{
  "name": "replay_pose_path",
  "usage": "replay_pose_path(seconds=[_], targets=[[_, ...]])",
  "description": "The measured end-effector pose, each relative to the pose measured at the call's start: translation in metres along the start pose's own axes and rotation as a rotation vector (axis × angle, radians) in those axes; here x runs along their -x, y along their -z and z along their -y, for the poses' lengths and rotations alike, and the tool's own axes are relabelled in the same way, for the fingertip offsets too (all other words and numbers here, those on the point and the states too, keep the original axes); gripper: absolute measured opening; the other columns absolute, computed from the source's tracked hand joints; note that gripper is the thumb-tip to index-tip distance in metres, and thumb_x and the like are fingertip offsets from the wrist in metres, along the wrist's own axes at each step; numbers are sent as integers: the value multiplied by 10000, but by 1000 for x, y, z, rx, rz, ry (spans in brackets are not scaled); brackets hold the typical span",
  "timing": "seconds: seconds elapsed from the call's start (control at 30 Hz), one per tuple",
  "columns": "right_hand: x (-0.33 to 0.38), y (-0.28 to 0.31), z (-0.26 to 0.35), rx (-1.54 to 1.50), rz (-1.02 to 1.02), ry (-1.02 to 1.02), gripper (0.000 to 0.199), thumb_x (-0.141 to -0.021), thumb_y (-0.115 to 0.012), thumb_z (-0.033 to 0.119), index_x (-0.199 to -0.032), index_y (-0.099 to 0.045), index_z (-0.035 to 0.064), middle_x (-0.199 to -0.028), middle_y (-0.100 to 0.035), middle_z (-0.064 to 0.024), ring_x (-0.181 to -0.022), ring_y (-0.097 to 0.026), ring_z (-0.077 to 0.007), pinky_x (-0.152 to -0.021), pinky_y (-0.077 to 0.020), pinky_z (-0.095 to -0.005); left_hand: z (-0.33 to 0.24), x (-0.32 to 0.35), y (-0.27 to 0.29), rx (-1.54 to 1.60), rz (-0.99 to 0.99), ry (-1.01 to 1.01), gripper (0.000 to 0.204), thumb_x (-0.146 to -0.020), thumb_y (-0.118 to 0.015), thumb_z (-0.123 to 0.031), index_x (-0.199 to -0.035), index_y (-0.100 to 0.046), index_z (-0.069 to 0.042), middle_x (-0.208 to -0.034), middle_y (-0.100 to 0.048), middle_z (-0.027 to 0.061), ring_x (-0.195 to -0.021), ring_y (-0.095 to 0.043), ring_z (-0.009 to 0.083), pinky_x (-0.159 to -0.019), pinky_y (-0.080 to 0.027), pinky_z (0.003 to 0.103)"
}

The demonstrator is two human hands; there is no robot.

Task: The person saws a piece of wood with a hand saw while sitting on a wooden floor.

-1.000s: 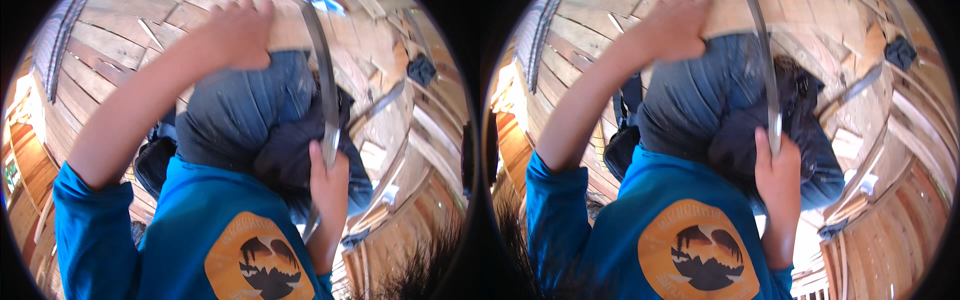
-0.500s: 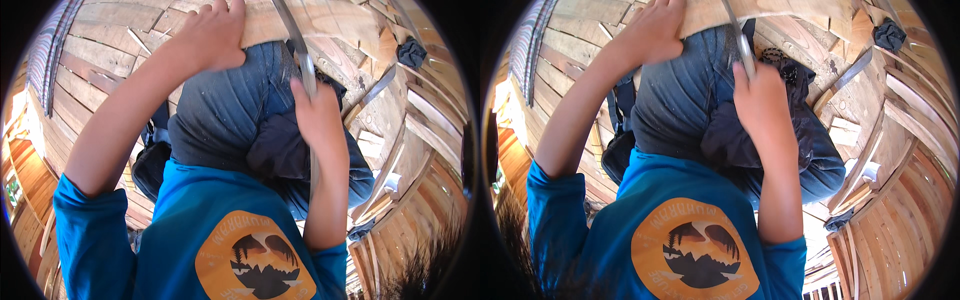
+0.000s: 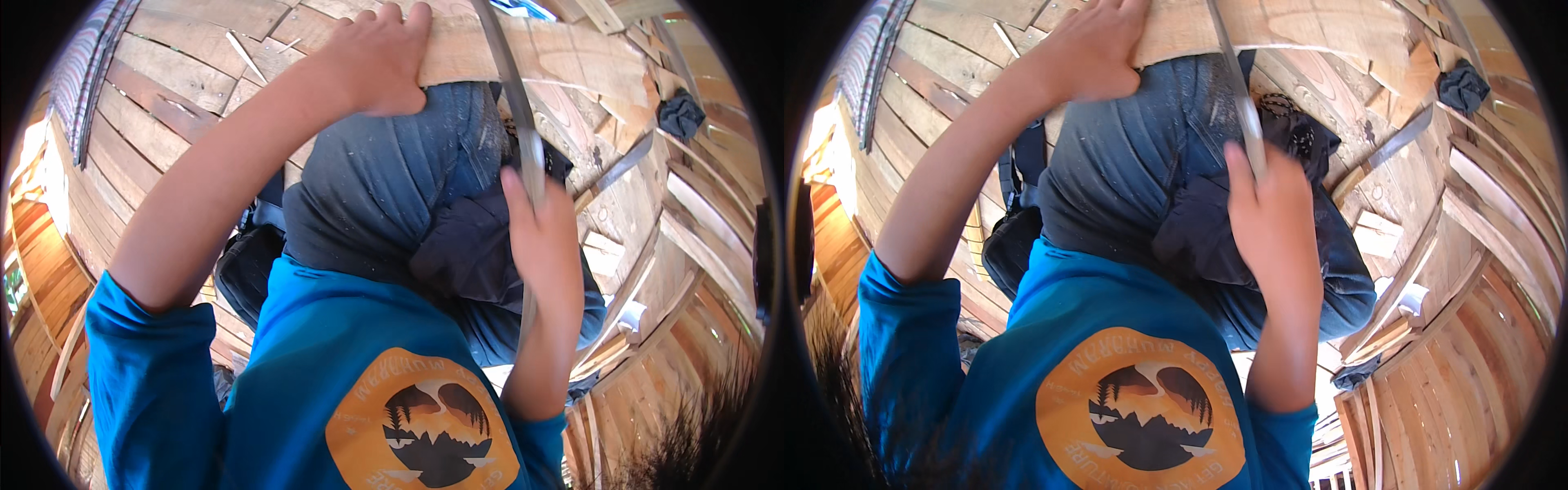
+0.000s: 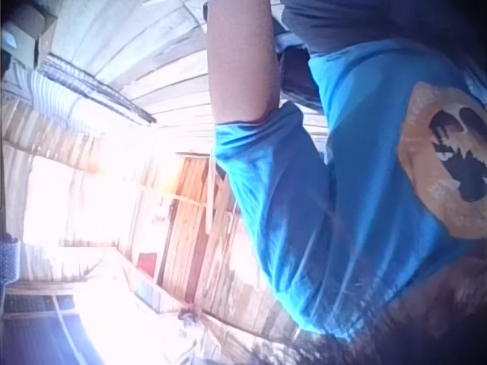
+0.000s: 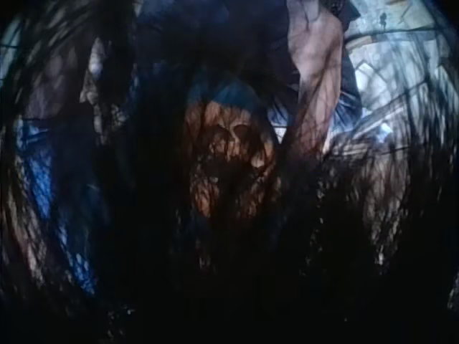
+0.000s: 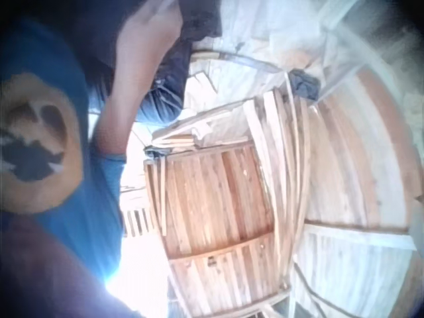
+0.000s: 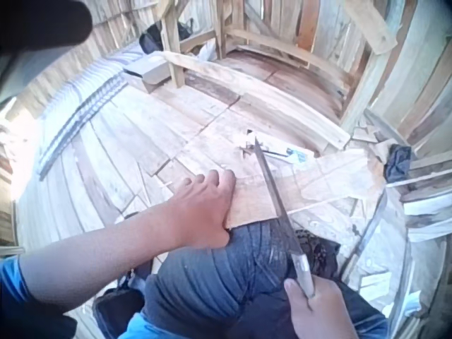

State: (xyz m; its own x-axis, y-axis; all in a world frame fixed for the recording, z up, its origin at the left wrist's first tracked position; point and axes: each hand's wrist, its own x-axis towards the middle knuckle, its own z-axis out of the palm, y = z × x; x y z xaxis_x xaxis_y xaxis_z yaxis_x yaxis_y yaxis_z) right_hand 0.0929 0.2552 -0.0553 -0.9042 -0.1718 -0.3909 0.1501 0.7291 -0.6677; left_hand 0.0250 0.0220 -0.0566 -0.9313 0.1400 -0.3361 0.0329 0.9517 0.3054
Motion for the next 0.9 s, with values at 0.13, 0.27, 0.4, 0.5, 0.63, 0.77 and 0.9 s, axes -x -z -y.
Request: replay_pose_path(seconds=[0.13, 0.27, 0.4, 0.5, 0.63, 0.77, 0.9], targets=[[35, 9, -12, -67, 44, -104, 345, -969, -586, 248, -819, -584, -63, -639, -532, -211, -568, -483, -333, -589, -426, -402, -8, -1, -1, -87, -97, -73, 625, -660, -667, -164, -1177, -417, 80, -1147, -546, 307, -1137, -537, 460, -980, -420, 507], [-21, -2, 2, -18, -5, -65, 382, -969, -600, 308, -785, -567, -26, -601, -485, -76, -585, -442, -156, -573, -400, -363, -11, 4, 2, -112, -94, -54, 655, -679, -654, -167, -1224, -410, 102, -1141, -554, 312, -1128, -545, 459, -993, -422, 499], [-21, -8, 12, 28, 23, 24, 362, -968, -586, 298, -849, -578, -44, -649, -532, -146, -618, -502, -261, -647, -443, -398, 2, -1, -18, -197, -108, -72, 734, -692, -677, -195, -1326, -397, 46, -1160, -570, 269, -1129, -579, 413, -972, -448, 503], [13, -13, 7, -64, -14, -84, 340, -971, -593, 276, -822, -563, -28, -641, -486, -102, -615, -454, -200, -627, -423, -356, 2, -2, -32, -267, -144, -98, 825, -655, -711, -168, -1378, -357, 11, -1181, -555, 240, -1147, -575, 393, -965, -451, 497], [-10, -13, 12, -110, 3, -39, 379, -981, -582, 304, -794, -556, -25, -619, -459, -65, -603, -421, -157, -602, -402, -335, 0, -1, -20, -114, -6, -13, 823, -651, -716, -166, -1369, -355, 9, -1191, -542, 243, -1156, -565, 391, -987, -433, 487], [-17, -11, 24, -137, 16, -97, 431, -998, -554, 351, -782, -555, -22, -609, -461, -25, -602, -415, -135, -592, -393, -332, 13, 1, -18, 47, 15, -35, 824, -699, -706, -280, -1373, -338, 17, -1267, -516, 261, -1201, -534, 415, -1018, -410, 483], [-17, -10, 21, -257, 35, -85, 515, -1019, -484, 457, -735, -543, 32, -600, -416, 30, -565, -368, -73, -521, -323, -274, 25, -4, -11, 402, 28, 45, 697, -850, -614, -442, -1339, -388, 1, -1312, -508, 271, -1244, -510, 394, -1024, -407, 452]])
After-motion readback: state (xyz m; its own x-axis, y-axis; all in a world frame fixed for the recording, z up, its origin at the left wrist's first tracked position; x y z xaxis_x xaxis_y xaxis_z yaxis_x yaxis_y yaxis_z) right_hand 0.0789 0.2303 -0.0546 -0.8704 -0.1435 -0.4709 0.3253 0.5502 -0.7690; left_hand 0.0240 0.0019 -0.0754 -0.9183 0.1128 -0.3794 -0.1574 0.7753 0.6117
